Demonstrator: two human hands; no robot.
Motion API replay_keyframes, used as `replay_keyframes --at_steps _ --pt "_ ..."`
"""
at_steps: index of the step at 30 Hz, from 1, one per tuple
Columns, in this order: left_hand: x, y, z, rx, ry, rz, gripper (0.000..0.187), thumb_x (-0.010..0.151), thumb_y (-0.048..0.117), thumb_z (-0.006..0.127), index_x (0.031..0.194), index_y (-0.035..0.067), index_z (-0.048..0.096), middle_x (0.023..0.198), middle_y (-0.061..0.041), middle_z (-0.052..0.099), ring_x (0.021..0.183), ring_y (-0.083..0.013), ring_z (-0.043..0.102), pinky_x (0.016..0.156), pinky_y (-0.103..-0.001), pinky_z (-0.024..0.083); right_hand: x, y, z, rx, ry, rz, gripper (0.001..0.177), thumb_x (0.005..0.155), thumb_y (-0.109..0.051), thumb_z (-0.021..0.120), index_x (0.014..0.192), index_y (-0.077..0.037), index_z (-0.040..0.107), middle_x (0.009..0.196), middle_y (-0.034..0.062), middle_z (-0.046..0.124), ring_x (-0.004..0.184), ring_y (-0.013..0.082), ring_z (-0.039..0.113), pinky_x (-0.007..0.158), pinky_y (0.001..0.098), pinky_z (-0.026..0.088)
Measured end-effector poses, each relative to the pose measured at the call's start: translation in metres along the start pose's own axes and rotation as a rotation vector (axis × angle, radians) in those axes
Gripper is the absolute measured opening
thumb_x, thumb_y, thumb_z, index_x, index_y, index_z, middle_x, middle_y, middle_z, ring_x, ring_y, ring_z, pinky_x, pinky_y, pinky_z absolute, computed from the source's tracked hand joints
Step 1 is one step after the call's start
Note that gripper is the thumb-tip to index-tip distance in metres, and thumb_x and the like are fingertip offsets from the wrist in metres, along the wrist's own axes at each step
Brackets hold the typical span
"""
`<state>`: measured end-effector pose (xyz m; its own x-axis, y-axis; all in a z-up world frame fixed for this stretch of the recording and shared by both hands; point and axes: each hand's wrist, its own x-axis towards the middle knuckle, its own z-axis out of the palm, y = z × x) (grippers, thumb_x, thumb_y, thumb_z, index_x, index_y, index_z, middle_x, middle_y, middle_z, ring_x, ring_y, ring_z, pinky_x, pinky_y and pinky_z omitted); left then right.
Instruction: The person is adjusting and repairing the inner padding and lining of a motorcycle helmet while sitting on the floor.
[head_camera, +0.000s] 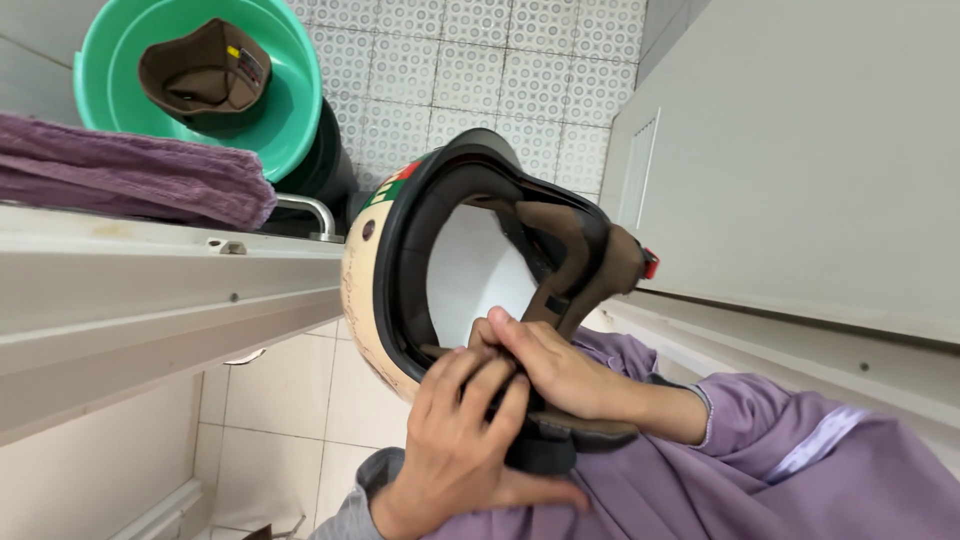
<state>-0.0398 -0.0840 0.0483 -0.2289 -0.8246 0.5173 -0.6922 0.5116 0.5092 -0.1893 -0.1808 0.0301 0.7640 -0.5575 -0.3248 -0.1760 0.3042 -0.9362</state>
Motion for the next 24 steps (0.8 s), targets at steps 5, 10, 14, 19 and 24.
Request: replay_keyframes --at_steps 5,10,14,19,24 --pt "0.004 -0.007 0.009 0.067 -0.153 -0.151 0.08 0.058 0.05 0.086 0.119 0.004 0.065 0.12 -0.016 0.057 0.115 -0.0388 0.054 0.103 -0.054 0.041 0.003 -0.003 -0.007 0.057 -0.029 0.005 0.071 0.108 -0.055 0.016 0.099 -0.001 0.062 0.094 0.0064 0.065 0.092 0.0166 0.058 0.092 0.0304 0.047" --pt "0.003 -0.02 0.012 0.02 -0.134 -0.168 0.074 0.054 0.051 0.086 0.113 0.009 0.07 0.11 -0.013 0.054 0.106 -0.0349 0.053 0.097 -0.052 0.037 0.013 0.034 -0.019 0.168 -0.042 0.062 0.073 0.11 -0.056 0.018 0.107 0.0 0.065 0.098 0.0064 0.062 0.093 0.015 0.055 0.091 0.0302 0.047" --pt "-0.002 -0.021 0.014 0.045 -0.114 -0.184 0.069 0.05 0.052 0.086 0.103 0.011 0.069 0.105 -0.013 0.053 0.103 -0.0356 0.052 0.091 -0.052 0.035 -0.013 0.019 -0.038 -0.233 0.21 -0.264 0.04 0.11 -0.036 0.05 0.123 -0.002 0.065 0.11 0.0067 0.068 0.102 0.0124 0.067 0.09 0.0279 0.054" --pt "0.001 -0.011 0.016 0.069 -0.112 -0.197 0.069 0.051 0.051 0.086 0.104 0.011 0.069 0.105 -0.011 0.055 0.102 -0.0344 0.054 0.089 -0.051 0.036 -0.05 0.04 -0.077 -0.795 0.937 -0.358 0.046 0.086 -0.028 0.085 0.114 0.0 0.061 0.103 0.0091 0.063 0.083 0.018 0.057 0.075 0.0301 0.049" --pt "0.001 -0.005 0.019 0.051 -0.118 -0.204 0.065 0.052 0.049 0.086 0.103 0.012 0.069 0.107 -0.011 0.056 0.102 -0.0338 0.056 0.09 -0.05 0.037 -0.031 0.05 -0.093 -0.907 1.053 -0.092 0.067 0.072 -0.037 0.092 0.108 0.004 0.054 0.089 0.0111 0.059 0.078 0.0211 0.058 0.07 0.0321 0.05"
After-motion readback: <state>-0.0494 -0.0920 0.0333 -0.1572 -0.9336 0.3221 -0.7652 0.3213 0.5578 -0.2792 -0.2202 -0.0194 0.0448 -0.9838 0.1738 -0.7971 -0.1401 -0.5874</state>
